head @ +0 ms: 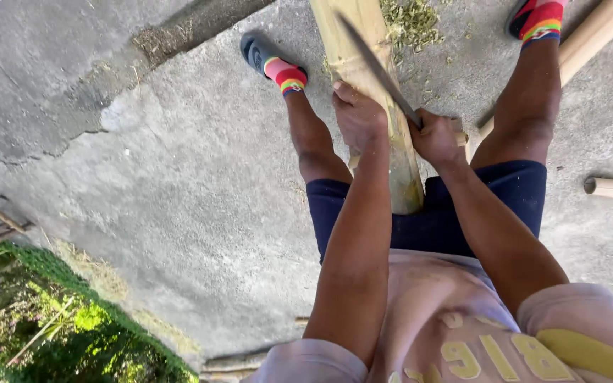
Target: Scraping the outer green layer off a bamboo pole using a large machete.
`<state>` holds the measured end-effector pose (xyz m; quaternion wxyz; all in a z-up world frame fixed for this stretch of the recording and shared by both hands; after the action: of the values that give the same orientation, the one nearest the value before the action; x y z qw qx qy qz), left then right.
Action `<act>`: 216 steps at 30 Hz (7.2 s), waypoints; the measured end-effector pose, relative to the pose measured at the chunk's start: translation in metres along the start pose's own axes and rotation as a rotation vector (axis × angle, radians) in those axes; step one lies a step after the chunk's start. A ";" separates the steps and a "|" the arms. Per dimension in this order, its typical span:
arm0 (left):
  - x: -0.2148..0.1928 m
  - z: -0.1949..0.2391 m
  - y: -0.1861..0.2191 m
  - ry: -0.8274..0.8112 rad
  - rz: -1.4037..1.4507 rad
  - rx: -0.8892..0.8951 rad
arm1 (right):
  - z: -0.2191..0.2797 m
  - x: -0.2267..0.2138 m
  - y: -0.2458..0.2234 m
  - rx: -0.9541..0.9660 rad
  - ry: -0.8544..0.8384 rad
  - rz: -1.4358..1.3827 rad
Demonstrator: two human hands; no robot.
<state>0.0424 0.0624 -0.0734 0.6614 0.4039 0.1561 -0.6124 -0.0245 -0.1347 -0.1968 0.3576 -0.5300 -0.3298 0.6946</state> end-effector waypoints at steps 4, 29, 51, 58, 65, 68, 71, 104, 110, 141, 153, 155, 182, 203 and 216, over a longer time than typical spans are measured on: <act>-0.012 0.021 -0.017 -0.019 -0.001 -0.067 | 0.033 -0.003 0.039 -0.048 -0.041 0.135; -0.005 0.005 -0.007 -0.019 0.034 -0.001 | -0.027 -0.038 -0.091 -0.301 -0.094 0.113; -0.007 0.009 -0.006 -0.012 -0.019 -0.039 | -0.017 -0.033 -0.059 -0.141 -0.057 0.034; -0.009 0.008 -0.005 -0.010 -0.029 -0.050 | -0.015 -0.032 -0.058 -0.161 -0.030 0.091; -0.006 0.006 -0.007 -0.011 -0.022 -0.064 | -0.009 -0.035 -0.069 -0.153 -0.011 0.079; -0.007 0.009 -0.020 -0.002 -0.030 -0.061 | 0.005 -0.029 -0.061 -0.122 -0.039 0.041; -0.005 0.006 -0.010 0.000 -0.022 -0.044 | 0.001 -0.030 -0.062 -0.131 -0.026 0.046; -0.010 0.013 -0.018 -0.010 -0.042 -0.059 | 0.025 -0.024 -0.044 -0.014 -0.100 0.013; -0.008 0.003 -0.005 0.019 -0.042 -0.049 | 0.018 -0.030 -0.021 0.132 -0.027 -0.104; -0.008 0.010 -0.008 -0.018 -0.018 -0.038 | -0.040 -0.040 -0.097 -0.272 -0.092 0.024; -0.006 0.009 0.004 -0.045 -0.009 -0.042 | -0.034 -0.042 -0.097 -0.317 -0.096 0.068; -0.013 0.017 -0.010 -0.046 -0.024 -0.067 | -0.035 -0.044 -0.085 -0.219 -0.095 0.059; -0.008 0.004 -0.009 -0.080 0.061 0.006 | -0.088 -0.092 -0.166 -0.664 -0.206 0.699; 0.005 -0.001 -0.019 -0.124 0.133 0.036 | -0.116 -0.059 -0.192 -0.452 -0.689 1.021; 0.015 -0.004 -0.023 -0.103 0.158 0.064 | -0.168 -0.075 -0.238 -0.430 -0.501 0.941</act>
<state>0.0253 0.0564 -0.0941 0.7016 0.4038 0.0700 -0.5829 0.1880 -0.0594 0.0029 -0.1947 -0.4996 -0.2670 0.8008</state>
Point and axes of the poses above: each hand's wrist, its own z-axis away from the middle knuckle, its own x-axis out of the palm, y = z × x, the point moved 9 cm from there along -z, towards the middle knuckle, and after that the axes turned 6 degrees about -x, right-handed, at the moved point
